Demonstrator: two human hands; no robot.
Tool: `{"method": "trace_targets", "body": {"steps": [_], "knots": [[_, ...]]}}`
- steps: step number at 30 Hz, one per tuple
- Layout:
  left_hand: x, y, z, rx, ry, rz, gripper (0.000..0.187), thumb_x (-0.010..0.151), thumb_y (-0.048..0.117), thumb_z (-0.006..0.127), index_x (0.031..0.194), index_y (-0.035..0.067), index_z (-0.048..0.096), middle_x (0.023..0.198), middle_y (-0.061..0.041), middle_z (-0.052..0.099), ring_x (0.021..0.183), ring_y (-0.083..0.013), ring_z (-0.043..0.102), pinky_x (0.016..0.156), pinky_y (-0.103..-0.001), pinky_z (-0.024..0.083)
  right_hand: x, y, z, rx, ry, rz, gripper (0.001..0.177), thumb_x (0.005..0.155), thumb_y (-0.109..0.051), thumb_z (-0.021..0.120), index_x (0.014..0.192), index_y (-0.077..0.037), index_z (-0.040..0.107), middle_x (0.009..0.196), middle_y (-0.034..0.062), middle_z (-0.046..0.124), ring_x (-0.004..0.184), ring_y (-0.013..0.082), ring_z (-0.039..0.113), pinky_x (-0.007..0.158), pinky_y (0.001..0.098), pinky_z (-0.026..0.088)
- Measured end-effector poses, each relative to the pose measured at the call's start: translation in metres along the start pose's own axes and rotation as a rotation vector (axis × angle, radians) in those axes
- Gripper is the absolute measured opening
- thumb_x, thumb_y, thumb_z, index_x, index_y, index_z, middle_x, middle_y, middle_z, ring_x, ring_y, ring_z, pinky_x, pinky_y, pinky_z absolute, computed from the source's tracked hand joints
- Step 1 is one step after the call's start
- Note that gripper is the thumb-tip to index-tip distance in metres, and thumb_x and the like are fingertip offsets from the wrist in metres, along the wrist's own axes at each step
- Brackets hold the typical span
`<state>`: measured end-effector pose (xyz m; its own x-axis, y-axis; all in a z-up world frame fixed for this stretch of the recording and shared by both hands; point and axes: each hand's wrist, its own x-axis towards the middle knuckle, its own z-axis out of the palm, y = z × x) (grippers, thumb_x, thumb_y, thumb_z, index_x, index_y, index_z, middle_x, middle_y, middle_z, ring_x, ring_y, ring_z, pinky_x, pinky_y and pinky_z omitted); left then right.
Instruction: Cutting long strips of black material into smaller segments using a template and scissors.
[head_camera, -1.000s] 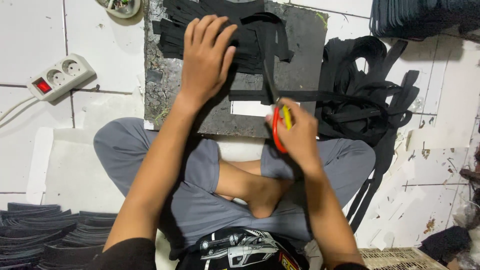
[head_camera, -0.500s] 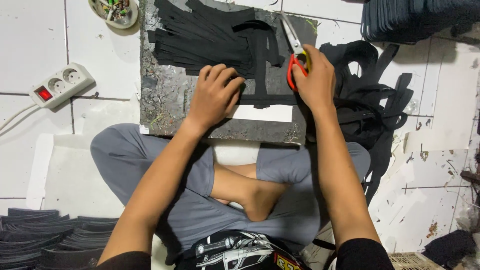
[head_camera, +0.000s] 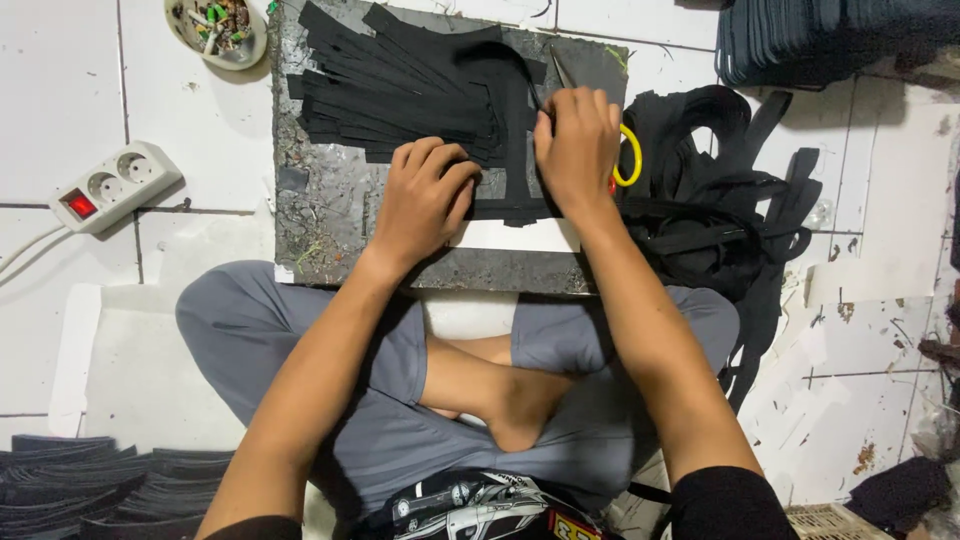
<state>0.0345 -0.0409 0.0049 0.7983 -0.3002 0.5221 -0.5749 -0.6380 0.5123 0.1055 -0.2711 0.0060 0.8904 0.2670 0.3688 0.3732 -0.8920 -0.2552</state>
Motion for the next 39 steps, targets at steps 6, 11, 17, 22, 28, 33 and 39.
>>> {"method": "trace_targets", "body": {"steps": [6, 11, 17, 22, 28, 33, 39], "knots": [[0.001, 0.000, 0.000, -0.063, 0.028, -0.061, 0.019, 0.091, 0.008, 0.074, 0.109, 0.004, 0.070, 0.113, -0.009, 0.064, 0.116, -0.0308, 0.057, 0.102, -0.045, 0.043, -0.031, -0.038, -0.019, -0.033, 0.005, -0.102, 0.016, 0.084, -0.005, 0.077, 0.097, -0.002, 0.069, 0.096, 0.0127, 0.060, 0.094, 0.0331, 0.057, 0.084, 0.0453, 0.043], [0.000, -0.001, 0.001, -0.096, 0.051, -0.071, 0.019, 0.090, 0.007, 0.073, 0.109, 0.004, 0.070, 0.114, -0.010, 0.065, 0.116, -0.0309, 0.058, 0.101, -0.045, 0.044, -0.040, -0.056, -0.034, 0.176, -0.133, -0.013, 0.013, 0.075, -0.011, 0.079, 0.082, -0.005, 0.070, 0.091, 0.0135, 0.061, 0.092, 0.0331, 0.059, 0.080, 0.0442, 0.044], [0.001, 0.000, 0.000, -0.124, 0.064, -0.081, 0.018, 0.091, 0.006, 0.073, 0.108, 0.004, 0.071, 0.112, -0.009, 0.065, 0.115, -0.0300, 0.059, 0.100, -0.044, 0.044, -0.037, -0.047, -0.006, 0.230, -0.017, 0.137, 0.039, 0.087, -0.016, 0.083, 0.111, 0.002, 0.060, 0.107, 0.0214, 0.060, 0.104, 0.0419, 0.058, 0.092, 0.0477, 0.047], [0.002, -0.002, -0.001, -0.155, 0.075, -0.106, 0.017, 0.090, 0.005, 0.073, 0.107, 0.004, 0.071, 0.111, -0.009, 0.066, 0.114, -0.0304, 0.059, 0.100, -0.044, 0.044, -0.026, -0.049, 0.006, 0.197, -0.059, 0.173, 0.054, 0.081, -0.008, 0.078, 0.128, 0.004, 0.053, 0.106, 0.0241, 0.060, 0.100, 0.0433, 0.061, 0.088, 0.0491, 0.049], [0.002, 0.000, -0.004, -0.179, 0.088, -0.136, 0.014, 0.091, 0.005, 0.073, 0.105, 0.004, 0.071, 0.111, -0.008, 0.066, 0.115, -0.0297, 0.059, 0.101, -0.044, 0.044, -0.014, -0.042, 0.006, 0.164, -0.117, 0.292, 0.051, 0.079, -0.003, 0.070, 0.128, 0.006, 0.059, 0.095, 0.0230, 0.067, 0.086, 0.0409, 0.066, 0.078, 0.0494, 0.053], [0.000, -0.004, -0.006, -0.121, 0.114, -0.146, 0.016, 0.090, 0.005, 0.073, 0.106, 0.004, 0.072, 0.112, -0.009, 0.066, 0.117, -0.0308, 0.058, 0.102, -0.045, 0.043, -0.011, -0.021, 0.009, 0.184, -0.098, 0.368, 0.040, 0.079, -0.006, 0.071, 0.118, 0.003, 0.070, 0.088, 0.0190, 0.070, 0.083, 0.0359, 0.069, 0.081, 0.0461, 0.056], [0.000, -0.007, -0.004, -0.113, 0.094, -0.152, 0.018, 0.089, 0.006, 0.073, 0.107, 0.004, 0.073, 0.113, -0.010, 0.066, 0.117, -0.0315, 0.057, 0.102, -0.046, 0.042, -0.010, -0.034, -0.003, 0.067, -0.073, 0.127, 0.045, 0.078, -0.020, 0.085, 0.110, 0.007, 0.068, 0.098, 0.0274, 0.069, 0.090, 0.0473, 0.067, 0.077, 0.0490, 0.054]]}}
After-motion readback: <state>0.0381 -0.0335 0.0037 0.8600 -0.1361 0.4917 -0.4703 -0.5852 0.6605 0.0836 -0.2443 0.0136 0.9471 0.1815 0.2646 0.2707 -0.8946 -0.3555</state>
